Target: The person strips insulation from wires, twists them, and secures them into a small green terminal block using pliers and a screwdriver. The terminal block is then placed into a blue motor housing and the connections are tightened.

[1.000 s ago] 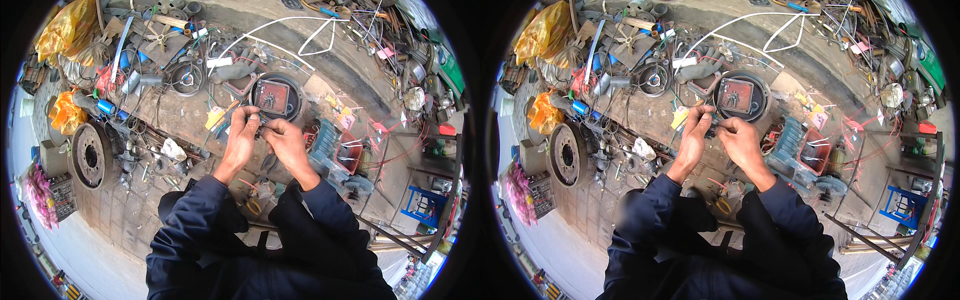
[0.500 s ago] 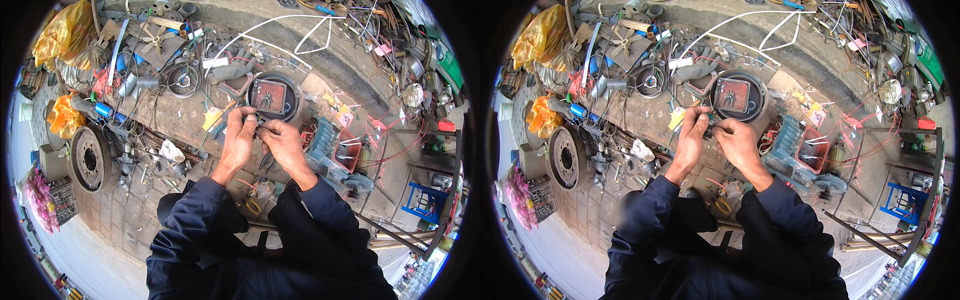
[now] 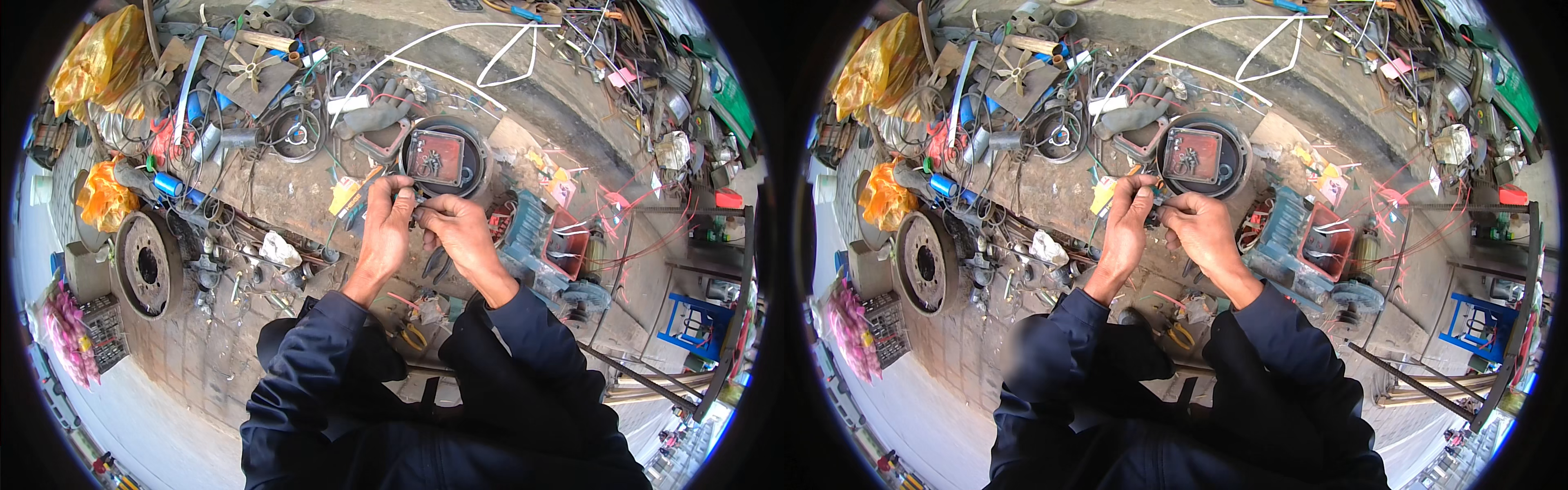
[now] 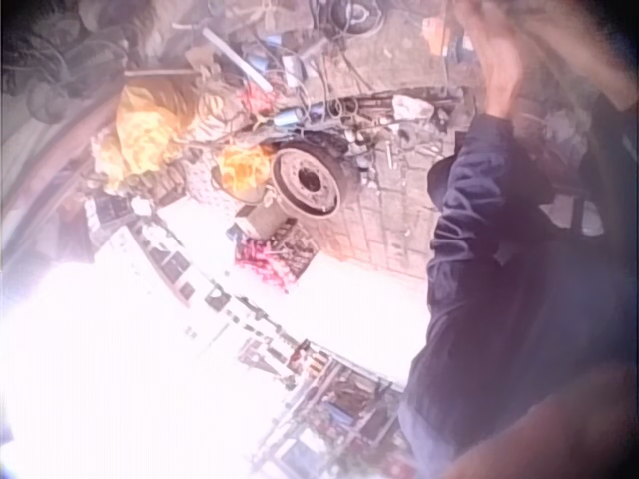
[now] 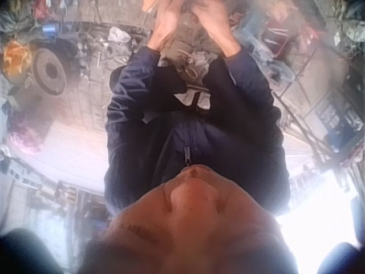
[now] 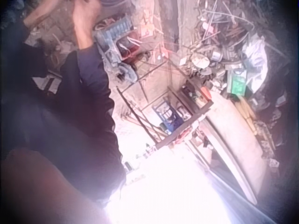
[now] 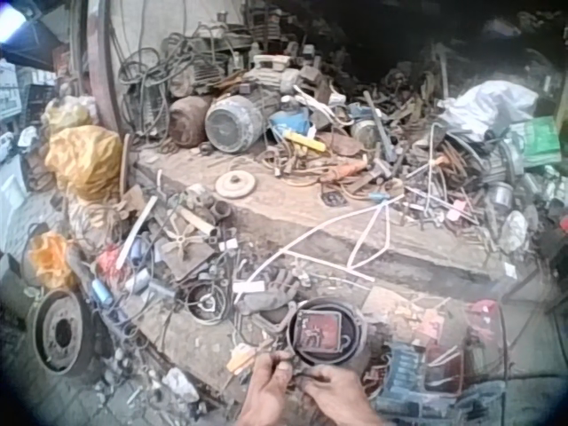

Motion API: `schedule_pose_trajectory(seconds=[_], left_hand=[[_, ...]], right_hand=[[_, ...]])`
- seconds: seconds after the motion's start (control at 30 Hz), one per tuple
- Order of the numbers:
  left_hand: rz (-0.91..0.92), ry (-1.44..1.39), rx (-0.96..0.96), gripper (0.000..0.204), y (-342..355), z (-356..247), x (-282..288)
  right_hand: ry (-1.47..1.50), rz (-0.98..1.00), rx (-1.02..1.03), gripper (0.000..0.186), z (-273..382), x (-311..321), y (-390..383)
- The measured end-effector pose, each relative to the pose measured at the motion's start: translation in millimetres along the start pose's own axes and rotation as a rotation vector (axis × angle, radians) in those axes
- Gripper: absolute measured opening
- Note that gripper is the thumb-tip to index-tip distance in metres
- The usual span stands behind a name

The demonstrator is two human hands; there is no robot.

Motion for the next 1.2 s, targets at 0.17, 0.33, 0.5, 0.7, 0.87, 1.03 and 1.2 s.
schedule_pose_trajectory(seconds=[0.17,0.33,0.5,0.7,0.87,1.03,1.2], left_hand=[[0.001,-0.001,-0.013,0.028,0.8,0.3,0.0],[-0.019,-0.015,-0.020,0.028,3.8,4.6,1.2],[-0.002,-0.117,0.064,0.026,4.4,4.6,1.2],[-0.059,-0.431,0.328,0.027,6.1,7.7,10.3],[-0.072,-0.456,0.313,0.030,9.8,7.3,13.0],[-0.058,-0.465,0.331,0.030,6.0,7.7,13.4],[-0.044,-0.463,0.317,0.030,5.5,6.2,15.1]], right_hand=[[0.005,0.012,-0.030,0.011,-0.3,1.9,0.4],[-0.015,0.000,-0.039,0.013,1.5,3.2,-0.2],[0.014,-0.007,-0.024,0.015,9.7,4.5,-2.3],[-0.079,-0.110,-0.011,0.017,-6.2,35.6,10.7],[-0.812,-0.195,0.086,0.025,-68.0,66.8,34.1],[-1.132,-0.211,0.078,0.023,-112.1,92.5,44.0],[-1.173,-0.208,0.084,0.023,-120.6,103.2,54.7]])
Point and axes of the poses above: each hand's wrist, its own y-axis towards the middle knuckle, its own x-axis out of the back of the hand, z = x × y, the point moved 5 cm from there along y, towards the middle knuckle, and after that the axes turned 15 degrees about y, right-handed, at the moved point
